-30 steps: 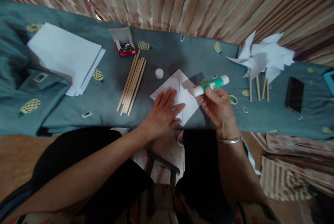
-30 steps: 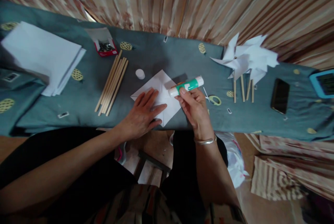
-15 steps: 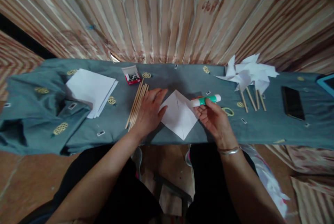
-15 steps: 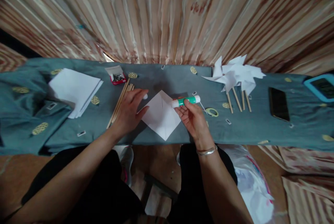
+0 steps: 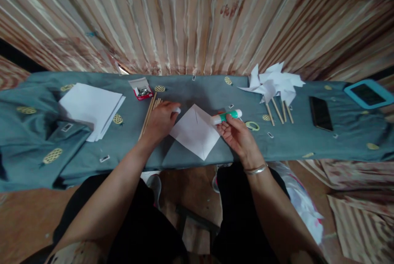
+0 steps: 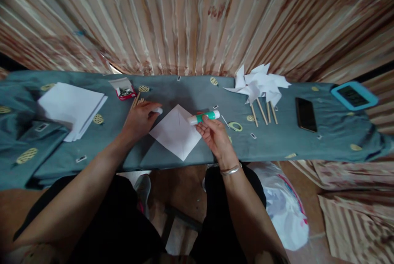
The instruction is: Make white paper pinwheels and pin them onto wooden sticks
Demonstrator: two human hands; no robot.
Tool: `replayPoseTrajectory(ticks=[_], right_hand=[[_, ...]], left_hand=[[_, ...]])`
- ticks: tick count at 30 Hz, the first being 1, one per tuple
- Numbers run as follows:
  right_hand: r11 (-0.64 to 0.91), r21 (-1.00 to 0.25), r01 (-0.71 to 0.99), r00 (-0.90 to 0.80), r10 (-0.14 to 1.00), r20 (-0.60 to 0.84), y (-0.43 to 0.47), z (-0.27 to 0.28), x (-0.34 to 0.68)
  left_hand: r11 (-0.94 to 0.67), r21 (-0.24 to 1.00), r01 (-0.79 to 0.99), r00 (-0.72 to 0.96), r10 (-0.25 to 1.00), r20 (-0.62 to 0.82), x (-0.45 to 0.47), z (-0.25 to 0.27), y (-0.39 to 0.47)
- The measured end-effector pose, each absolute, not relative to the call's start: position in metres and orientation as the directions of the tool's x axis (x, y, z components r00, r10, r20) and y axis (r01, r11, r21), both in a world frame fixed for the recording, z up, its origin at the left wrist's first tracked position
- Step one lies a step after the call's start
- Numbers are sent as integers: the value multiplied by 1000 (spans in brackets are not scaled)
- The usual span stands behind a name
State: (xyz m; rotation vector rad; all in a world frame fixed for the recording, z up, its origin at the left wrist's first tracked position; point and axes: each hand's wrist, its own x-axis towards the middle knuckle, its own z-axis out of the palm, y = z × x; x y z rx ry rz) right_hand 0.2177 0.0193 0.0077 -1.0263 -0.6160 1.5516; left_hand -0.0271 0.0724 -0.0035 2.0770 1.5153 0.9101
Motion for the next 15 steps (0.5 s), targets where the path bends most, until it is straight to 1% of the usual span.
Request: replayPoseTrajectory(ticks=[2,3,4,5,7,10,15], right_hand=[[-245,-818,-521,7,957,-290,18,8,218],[-242,-813,-529,10,957,-291,18,9,218],[-240,-809,-537,11,957,-291,18,9,218],[-238,-805,-543,11,957,-290,18,10,217],[-242,-797,-553,-3,957,-289,17,10,215],[-240,-788,-567,-30,962,-272,18,10,212],[-256,-780,-571,-36,957,-288,18,10,209]], left_hand=[[-233,844,484,100,972,211,-21,2,66],[-170,925,341,81,985,151,-17,5,61],[-101,976,191,84,993,86,-12,8,56],[-27,998,54,105,994,21,-7,11,50],[94,985,-143,150,986,-72,2,14,40],[191,944,-270,226,965,-131,12,16,31],[240,924,-297,236,956,-172,16,15,29]])
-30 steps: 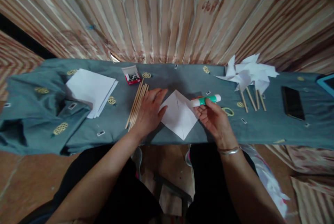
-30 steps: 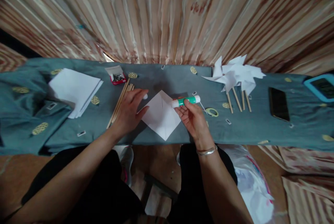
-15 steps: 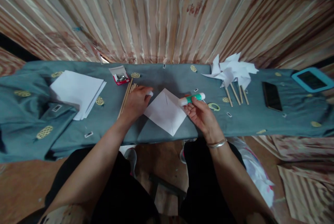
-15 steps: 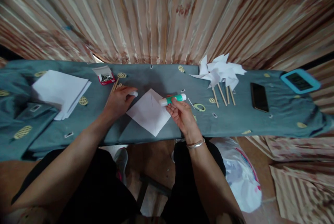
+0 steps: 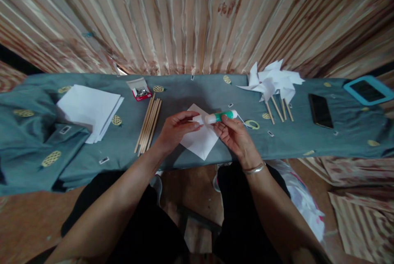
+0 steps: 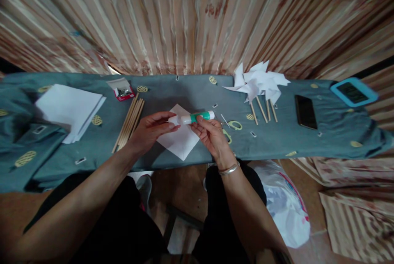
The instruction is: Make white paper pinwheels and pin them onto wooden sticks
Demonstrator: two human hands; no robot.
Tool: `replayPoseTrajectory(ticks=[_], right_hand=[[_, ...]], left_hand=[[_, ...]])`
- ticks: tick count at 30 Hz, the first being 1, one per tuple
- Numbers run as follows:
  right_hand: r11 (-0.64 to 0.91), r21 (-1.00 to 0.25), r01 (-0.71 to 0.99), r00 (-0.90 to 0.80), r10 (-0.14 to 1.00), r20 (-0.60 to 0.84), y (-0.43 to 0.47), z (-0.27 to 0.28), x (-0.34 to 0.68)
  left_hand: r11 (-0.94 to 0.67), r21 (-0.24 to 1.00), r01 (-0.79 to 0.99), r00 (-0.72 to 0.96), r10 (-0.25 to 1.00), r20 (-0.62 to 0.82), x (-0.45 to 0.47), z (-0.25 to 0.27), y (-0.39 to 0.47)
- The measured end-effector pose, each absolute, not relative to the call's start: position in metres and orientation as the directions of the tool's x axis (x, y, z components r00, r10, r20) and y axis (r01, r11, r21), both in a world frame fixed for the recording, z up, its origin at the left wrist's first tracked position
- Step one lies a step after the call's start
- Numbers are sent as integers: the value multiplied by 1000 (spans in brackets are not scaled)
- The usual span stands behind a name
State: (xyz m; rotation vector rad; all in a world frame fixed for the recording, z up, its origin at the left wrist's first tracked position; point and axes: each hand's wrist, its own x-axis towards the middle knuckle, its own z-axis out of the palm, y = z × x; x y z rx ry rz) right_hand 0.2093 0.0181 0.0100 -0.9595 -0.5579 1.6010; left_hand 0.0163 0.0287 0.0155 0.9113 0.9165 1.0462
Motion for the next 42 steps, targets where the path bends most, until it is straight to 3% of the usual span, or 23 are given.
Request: replayPoseTrajectory(ticks=[22,34,38,42], right_hand=[[-253,-850,-462,-5,959,-283,15,12,203],[-248,-861,-444,-3,961,-275,10,11,174],[-260,-886,-384,-34,963,-267,11,11,173],[-245,-914,-325,-31,968,-249,13,9,181]], left_hand=[[130,982,-139,229,969,-96,14,13,26],[40,996,-84,148,989,-27,10,9,20],[38,997,-62,44,998,-35,-14,13,25],[-29,999,15,-229,973,32,-63,11,36]])
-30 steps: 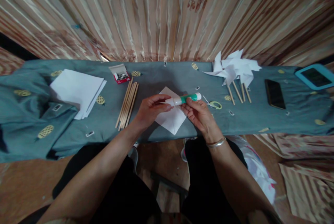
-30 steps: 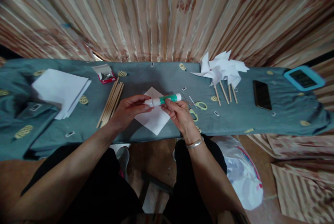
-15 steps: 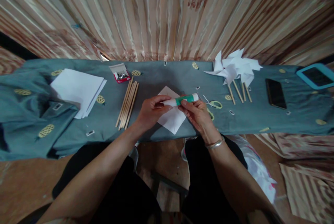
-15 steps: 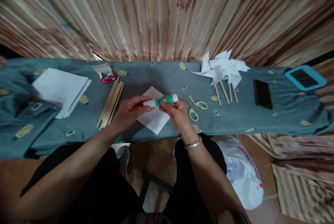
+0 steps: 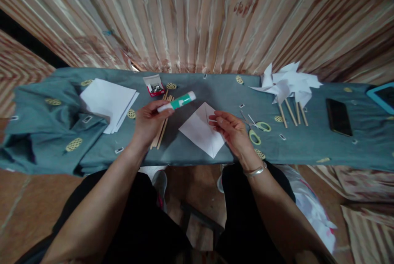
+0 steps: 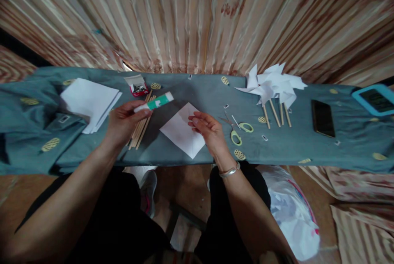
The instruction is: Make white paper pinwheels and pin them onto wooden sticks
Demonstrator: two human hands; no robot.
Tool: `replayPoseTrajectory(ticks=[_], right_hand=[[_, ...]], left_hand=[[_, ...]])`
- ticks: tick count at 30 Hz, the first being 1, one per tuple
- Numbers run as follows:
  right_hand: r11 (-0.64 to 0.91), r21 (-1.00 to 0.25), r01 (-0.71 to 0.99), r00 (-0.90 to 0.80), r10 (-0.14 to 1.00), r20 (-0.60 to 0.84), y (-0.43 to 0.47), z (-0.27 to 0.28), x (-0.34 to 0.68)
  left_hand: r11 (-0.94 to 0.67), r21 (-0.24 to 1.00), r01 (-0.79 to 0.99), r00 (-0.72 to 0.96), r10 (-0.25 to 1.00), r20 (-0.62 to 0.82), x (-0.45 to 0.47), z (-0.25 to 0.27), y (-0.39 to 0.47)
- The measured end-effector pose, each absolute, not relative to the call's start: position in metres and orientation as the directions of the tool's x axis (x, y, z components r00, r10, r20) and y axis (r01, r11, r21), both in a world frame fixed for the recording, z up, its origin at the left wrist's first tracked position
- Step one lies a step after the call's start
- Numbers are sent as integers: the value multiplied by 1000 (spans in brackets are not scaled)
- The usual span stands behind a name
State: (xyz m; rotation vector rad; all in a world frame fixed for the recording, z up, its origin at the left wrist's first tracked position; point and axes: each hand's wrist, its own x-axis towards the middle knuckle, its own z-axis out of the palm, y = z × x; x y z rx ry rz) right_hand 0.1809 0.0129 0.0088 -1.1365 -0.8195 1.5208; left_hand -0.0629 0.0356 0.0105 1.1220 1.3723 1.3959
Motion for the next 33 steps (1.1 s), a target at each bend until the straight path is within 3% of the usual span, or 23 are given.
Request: replayPoseTrajectory(ticks=[3,8,13,16,19,22,24,26,30,33], right_hand=[[-218,-935,-282,-25,975,-220,13,7,189],[-190,-956,-222,-13,981,-192,12,8,198],[-112,-989,-95,3,994,-113,12,0,203],[8,-991,132,-3,1000,8,10,-6,208],[165,-874,457,-70,986,149,5,-9,215],[310,-733,606,-207,951,231,-3,-8,221],[370,-695,617,-269,929,256,-8,-8,223],[395,-669,629,-297,918,262,-12,-9,224],[415,-622,664,-349,908,233,-17,-10,226],[422,-600,680,-365,904,223,-18,-10,227]], left_hand=[[-39,975,221,-398,909,127,-100,5,37],[142,891,430,-465,881,84,-130,-2,23],[194,732,653,-402,908,118,-138,-8,15],[144,642,753,-324,931,170,-142,-6,15],[-54,482,874,-165,901,401,-135,-2,13],[-387,330,861,152,815,559,-104,-1,4],[-615,320,720,404,747,528,-75,-4,-4],[-724,334,603,565,683,463,-47,-8,-10],[-748,371,551,689,658,304,-17,-15,-12],[-755,368,543,718,645,264,-14,-16,-7]])
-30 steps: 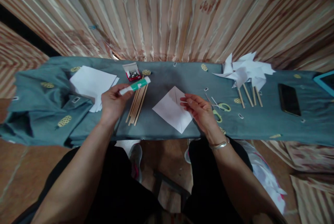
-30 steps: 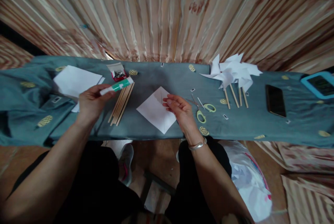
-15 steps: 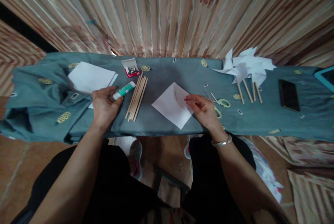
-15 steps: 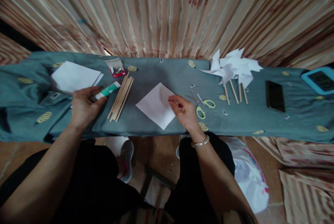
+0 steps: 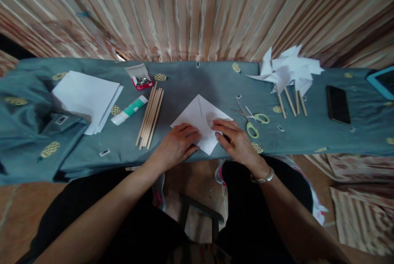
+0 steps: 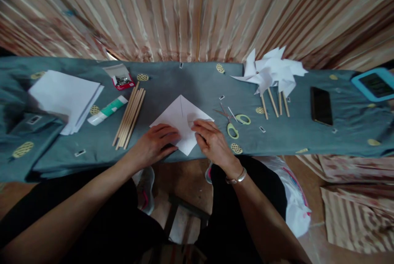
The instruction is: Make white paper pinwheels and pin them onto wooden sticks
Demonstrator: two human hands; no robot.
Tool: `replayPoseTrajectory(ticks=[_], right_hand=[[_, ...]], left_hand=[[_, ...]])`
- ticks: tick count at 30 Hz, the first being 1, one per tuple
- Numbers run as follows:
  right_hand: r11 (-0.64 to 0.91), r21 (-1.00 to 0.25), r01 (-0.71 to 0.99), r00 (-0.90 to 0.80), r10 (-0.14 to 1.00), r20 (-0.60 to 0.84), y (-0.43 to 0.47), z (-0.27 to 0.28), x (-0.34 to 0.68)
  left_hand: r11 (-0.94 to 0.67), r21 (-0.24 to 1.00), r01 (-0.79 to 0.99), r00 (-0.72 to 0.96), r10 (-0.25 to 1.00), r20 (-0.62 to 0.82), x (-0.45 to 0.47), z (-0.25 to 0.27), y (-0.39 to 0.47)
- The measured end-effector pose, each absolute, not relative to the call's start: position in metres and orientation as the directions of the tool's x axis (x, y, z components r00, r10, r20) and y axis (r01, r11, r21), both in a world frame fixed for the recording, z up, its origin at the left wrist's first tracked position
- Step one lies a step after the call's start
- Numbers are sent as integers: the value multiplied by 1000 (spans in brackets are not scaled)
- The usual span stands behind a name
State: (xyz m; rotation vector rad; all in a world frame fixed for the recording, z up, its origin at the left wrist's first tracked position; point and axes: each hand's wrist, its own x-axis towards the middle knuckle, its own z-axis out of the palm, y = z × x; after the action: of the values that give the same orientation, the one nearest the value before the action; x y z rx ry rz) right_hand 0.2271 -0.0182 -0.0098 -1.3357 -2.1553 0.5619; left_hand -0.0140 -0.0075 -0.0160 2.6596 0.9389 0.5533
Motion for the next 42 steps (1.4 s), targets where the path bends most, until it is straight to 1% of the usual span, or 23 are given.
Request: replayPoseTrajectory(ticks=[4,6,9,14,17,21,23,27,33,42], right_hand=[[414,-629,658,-383,903,194,-17,-8,229],[399,-657,640,-387,906,172,-17,-7,231],[359,-701,616,-378,916,137,-16,-6,233],[294,-772,564,-351,931,98,-17,-3,228],[219,-822,526,-272,959,81,-16,-4,218],[151,-871,468,-161,983,84,-14,-10,207],[152,-869,471,-127,986,103,-13,-13,203],[173,-825,538,-106,985,137,-11,-16,198],[192,-777,600,-105,981,161,-10,-15,193],[156,-771,617,-84,988,133,-12,-14,193]], left_hand=[[-787,291,543,713,616,335,-15,-15,-6],[-793,298,531,698,609,377,-14,-15,-7],[-779,354,517,660,627,414,-14,-15,-7],[-699,483,527,583,711,392,-11,-16,-8],[-654,538,532,549,750,369,-9,-17,-8],[-624,551,554,539,773,334,-7,-14,-7],[-617,555,558,527,780,337,-7,-13,-8],[-588,573,571,491,804,336,-6,-13,-10],[-622,554,553,510,779,365,-6,-17,-10],[-591,613,525,478,800,363,-5,-20,-12]])
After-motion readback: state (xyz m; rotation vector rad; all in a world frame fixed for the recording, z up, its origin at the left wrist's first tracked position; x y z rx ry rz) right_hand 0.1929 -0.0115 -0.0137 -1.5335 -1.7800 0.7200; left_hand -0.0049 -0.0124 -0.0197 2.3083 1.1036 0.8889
